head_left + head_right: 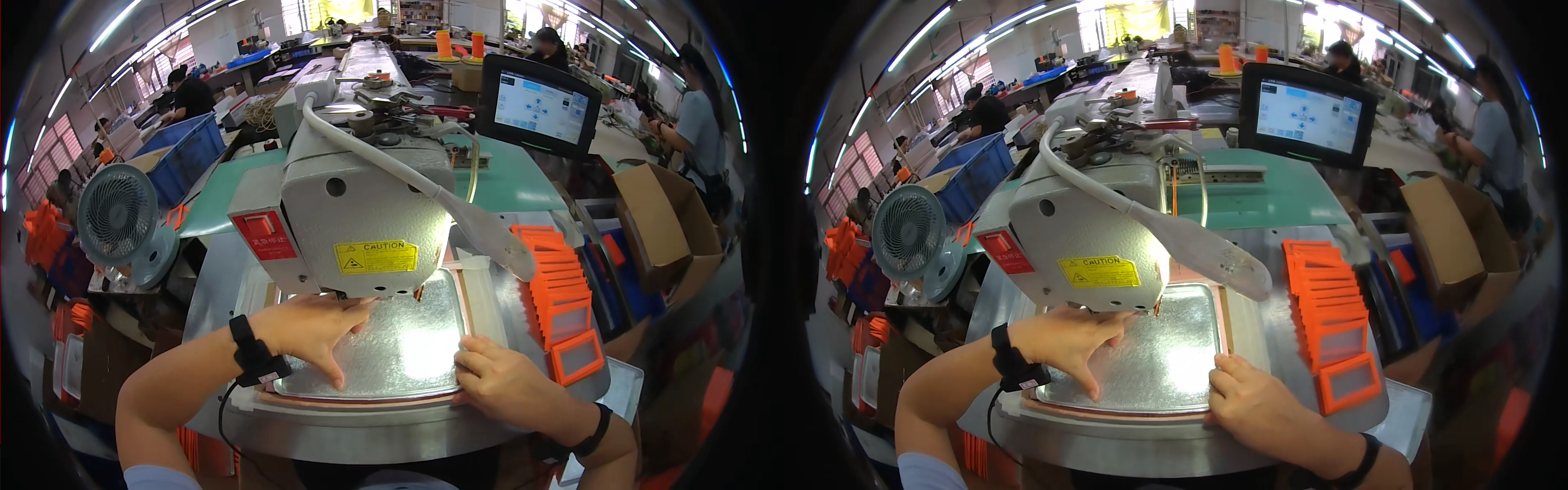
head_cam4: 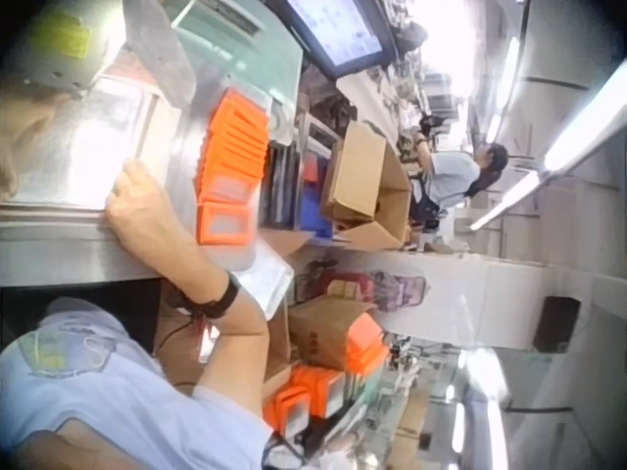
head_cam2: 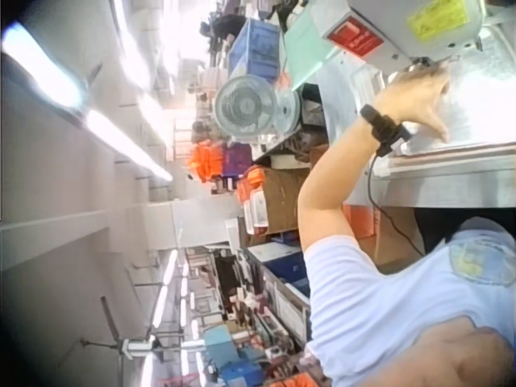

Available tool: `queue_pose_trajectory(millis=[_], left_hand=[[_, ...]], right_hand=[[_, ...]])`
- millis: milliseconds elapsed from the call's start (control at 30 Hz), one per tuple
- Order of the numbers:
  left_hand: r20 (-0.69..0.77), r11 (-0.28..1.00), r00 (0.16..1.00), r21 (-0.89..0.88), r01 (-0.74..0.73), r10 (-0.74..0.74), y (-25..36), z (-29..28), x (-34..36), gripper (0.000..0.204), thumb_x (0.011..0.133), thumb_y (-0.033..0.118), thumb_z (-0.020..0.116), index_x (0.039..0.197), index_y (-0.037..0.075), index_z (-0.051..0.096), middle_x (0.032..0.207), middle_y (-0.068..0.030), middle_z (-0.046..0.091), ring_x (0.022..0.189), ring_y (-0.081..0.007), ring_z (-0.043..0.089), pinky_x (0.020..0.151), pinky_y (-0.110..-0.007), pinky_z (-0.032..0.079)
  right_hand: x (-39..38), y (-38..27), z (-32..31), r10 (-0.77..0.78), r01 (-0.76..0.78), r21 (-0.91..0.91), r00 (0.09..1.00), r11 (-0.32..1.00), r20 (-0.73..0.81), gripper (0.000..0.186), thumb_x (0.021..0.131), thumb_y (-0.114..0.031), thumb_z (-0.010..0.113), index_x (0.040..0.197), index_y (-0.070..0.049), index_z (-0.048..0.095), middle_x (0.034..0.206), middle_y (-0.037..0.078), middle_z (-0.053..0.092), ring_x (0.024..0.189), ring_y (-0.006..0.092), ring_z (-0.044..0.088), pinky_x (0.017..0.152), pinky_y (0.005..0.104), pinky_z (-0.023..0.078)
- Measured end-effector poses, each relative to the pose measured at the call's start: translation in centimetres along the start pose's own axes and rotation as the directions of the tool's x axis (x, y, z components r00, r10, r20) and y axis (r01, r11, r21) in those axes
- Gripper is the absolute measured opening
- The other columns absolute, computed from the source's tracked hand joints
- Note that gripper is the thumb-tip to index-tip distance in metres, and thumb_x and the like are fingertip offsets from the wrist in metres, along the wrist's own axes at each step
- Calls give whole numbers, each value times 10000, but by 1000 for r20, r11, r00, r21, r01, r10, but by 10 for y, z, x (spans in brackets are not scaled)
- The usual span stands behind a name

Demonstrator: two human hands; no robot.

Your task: Operator is using an automated industrial sewing or heat-pressing machine to assemble orange medical or emergency kit components.

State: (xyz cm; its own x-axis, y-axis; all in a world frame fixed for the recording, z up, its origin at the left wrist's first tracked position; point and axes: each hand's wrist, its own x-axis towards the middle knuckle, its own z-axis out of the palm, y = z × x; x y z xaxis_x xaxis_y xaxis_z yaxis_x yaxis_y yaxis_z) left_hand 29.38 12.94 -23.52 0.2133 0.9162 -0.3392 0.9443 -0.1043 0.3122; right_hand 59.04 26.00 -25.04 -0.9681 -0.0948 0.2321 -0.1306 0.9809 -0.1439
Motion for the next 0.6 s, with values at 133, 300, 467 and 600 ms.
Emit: queue_pose_trajectory(millis=[133,300,467,600], left_hand=[[-28,992,1000,130,-2,6,7,0,-1,1167,569,446,897,1472,-4,312,1235,-165,554,1121,-350,579,949,-391,477],[-67,995,993,47,-90,93,6,20,-21,944,708,486,827,1395,-18,420,1475,-317,342,1384,-473,356,1124,-446,364],[37,987,999,-160,-8,14,23,15,-24,998,776,592,757,1508,56,343,1537,-437,73,1463,-561,34,1197,-525,169],[87,998,996,-63,28,-22,33,17,-22,1068,752,619,768,1566,129,279,1529,-465,20,1461,-577,-28,1198,-547,106]], right_hand=[[-2,0,1,0,0,-7,1000,1000,-16,212,731,-165,685,797,34,652,904,162,608,1079,343,583,1003,393,474],[-3,0,2,6,-6,14,1000,1000,-26,206,737,-167,689,784,30,652,902,159,607,1081,339,577,1012,392,467],[-6,4,-3,27,-25,92,1000,995,-15,223,761,-178,693,823,33,654,906,151,611,1095,321,575,991,381,475],[-10,19,-12,116,-131,404,991,905,61,148,805,-94,661,899,21,658,931,144,623,1037,320,610,908,385,512]])
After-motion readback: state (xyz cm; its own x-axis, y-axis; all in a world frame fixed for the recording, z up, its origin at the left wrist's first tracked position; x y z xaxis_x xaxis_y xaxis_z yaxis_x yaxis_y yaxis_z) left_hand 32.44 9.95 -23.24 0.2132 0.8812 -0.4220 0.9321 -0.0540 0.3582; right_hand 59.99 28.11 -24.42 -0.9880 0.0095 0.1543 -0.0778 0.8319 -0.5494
